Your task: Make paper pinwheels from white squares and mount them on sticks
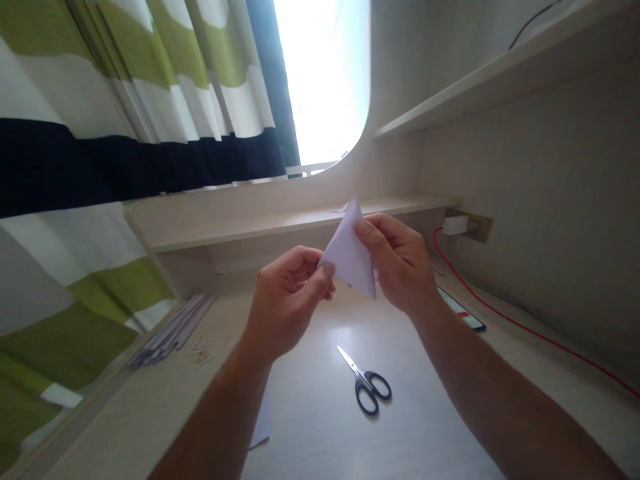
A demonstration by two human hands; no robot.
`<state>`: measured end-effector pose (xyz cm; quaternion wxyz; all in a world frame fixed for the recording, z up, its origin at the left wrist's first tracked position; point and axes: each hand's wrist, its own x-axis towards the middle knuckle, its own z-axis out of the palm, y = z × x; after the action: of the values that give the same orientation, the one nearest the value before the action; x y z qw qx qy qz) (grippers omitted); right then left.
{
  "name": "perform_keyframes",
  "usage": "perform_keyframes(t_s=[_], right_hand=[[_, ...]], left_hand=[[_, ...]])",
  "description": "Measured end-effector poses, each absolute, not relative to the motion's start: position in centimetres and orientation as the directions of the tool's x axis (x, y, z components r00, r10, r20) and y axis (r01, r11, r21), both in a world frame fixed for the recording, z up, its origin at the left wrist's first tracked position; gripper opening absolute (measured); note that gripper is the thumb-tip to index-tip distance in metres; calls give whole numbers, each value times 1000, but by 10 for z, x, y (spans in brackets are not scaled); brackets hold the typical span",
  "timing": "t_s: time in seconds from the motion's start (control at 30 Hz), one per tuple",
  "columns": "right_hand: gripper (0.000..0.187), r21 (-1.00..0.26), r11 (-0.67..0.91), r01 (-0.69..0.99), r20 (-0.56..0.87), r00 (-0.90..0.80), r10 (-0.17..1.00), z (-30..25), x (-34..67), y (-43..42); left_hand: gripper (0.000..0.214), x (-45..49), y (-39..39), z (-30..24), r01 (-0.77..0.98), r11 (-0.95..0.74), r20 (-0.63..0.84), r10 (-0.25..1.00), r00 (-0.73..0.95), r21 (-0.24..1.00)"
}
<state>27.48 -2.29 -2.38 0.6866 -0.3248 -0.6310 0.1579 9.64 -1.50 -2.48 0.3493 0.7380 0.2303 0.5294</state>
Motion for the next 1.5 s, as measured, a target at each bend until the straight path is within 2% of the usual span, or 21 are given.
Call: perform_keyframes(t_s=[0.3, 0.87, 1.2, 1.5], right_hand=[[29, -638, 759, 132, 769, 170, 617, -23, 278, -22], [23, -603, 795, 62, 792, 163, 588, -25, 276, -18], [15, -610, 792, 36, 787, 140, 600, -20, 280, -22], [10, -642, 767, -4, 753, 187, 631, -20, 283, -20]], left_hand=[[15, 101, -16, -29, -108, -655, 662, 720, 208, 747], [11, 99, -12, -27, -110, -665, 673, 719, 174, 739], [11, 88, -5, -29, -66, -705, 693, 669, 269, 706], [12, 81, -3, -27, 2, -717, 669, 652, 356, 697]])
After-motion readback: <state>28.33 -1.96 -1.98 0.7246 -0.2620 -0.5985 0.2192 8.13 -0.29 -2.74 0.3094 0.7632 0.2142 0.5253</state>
